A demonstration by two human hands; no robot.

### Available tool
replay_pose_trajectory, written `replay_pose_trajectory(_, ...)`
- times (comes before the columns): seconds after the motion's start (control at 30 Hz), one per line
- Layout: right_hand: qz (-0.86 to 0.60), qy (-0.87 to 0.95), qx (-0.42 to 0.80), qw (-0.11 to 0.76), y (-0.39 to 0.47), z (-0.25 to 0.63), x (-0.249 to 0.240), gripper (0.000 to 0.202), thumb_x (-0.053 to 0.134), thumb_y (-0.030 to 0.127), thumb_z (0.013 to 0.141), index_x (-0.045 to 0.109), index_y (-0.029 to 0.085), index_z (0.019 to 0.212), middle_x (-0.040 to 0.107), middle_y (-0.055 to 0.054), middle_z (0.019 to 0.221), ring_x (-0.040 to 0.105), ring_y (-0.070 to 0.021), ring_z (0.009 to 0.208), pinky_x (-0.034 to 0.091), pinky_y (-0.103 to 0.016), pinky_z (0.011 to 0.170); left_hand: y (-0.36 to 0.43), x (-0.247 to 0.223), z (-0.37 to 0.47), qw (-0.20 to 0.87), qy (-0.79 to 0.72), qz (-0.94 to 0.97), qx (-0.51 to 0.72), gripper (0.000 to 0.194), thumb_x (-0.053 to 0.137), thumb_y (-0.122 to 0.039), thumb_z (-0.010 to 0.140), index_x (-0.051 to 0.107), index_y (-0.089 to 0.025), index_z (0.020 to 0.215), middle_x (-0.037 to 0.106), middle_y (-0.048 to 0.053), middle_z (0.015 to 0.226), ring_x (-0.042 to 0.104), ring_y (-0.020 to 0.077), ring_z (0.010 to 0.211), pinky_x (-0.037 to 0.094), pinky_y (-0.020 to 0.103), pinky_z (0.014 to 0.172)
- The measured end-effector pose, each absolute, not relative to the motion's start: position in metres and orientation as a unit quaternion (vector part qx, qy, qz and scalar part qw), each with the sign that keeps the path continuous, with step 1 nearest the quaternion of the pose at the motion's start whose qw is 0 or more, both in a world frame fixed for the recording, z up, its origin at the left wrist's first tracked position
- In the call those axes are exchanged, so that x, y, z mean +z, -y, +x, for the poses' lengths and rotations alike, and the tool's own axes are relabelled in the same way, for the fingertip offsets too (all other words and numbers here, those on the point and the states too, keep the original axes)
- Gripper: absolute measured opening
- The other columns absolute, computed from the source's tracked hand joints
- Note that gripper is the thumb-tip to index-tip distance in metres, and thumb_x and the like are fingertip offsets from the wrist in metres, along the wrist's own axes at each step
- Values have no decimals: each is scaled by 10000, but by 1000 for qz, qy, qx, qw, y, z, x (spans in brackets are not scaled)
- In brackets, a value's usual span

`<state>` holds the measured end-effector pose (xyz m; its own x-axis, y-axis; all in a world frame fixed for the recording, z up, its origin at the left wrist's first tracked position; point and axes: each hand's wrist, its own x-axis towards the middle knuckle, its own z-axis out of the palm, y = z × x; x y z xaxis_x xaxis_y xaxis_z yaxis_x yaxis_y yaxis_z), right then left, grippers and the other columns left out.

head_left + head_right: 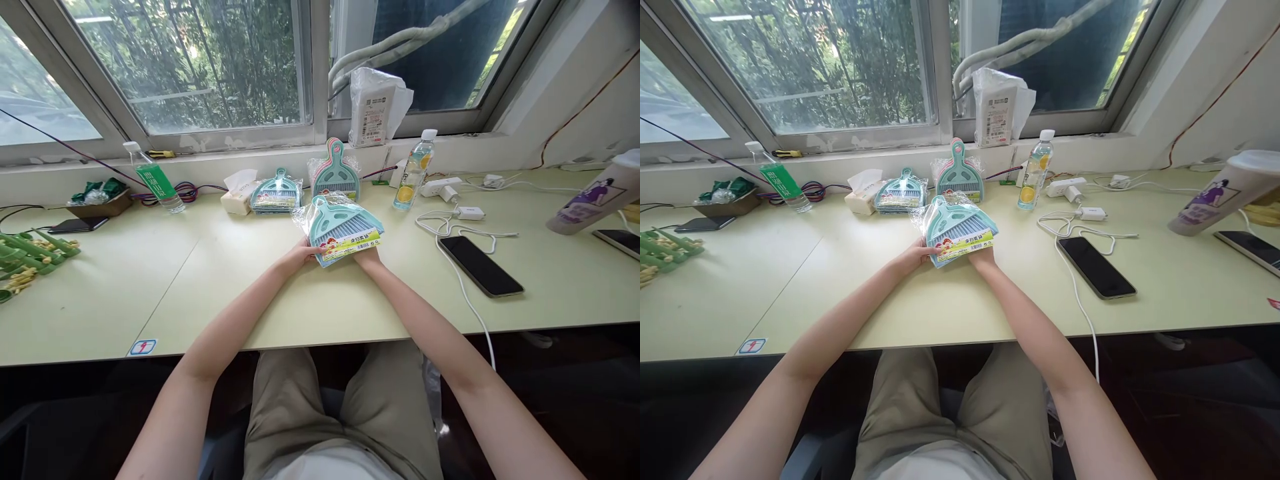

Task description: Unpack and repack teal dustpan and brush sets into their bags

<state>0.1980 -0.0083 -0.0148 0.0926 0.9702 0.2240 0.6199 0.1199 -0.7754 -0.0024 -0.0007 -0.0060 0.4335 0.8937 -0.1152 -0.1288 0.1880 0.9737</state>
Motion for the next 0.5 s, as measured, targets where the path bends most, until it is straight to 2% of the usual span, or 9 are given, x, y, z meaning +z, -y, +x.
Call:
replay_pose_trajectory(0.23, -613, 622, 269, 405, 7, 197, -15, 451, 584, 272, 811, 554, 202, 1256, 623, -144, 1273, 544, -305, 1224, 461, -448, 1031, 1, -6, -4, 673, -365, 518, 381, 474, 774, -157, 667, 616, -127, 1113, 714, 123, 1109, 705, 224, 908, 578, 339, 825)
replay_pose_trajectory(0.5, -622, 615, 270, 404, 3, 196, -21, 452, 605, 275, 812, 550, 166, 1247, 577, -157, 1342, 549, -278, 1232, 454, -394, 1048, 1, -7, -3, 670, -376, 512, 384, 520, 790, -161, 652, 602, -132, 1135, 712, 119, 1104, 702, 209, 891, 576, 332, 817)
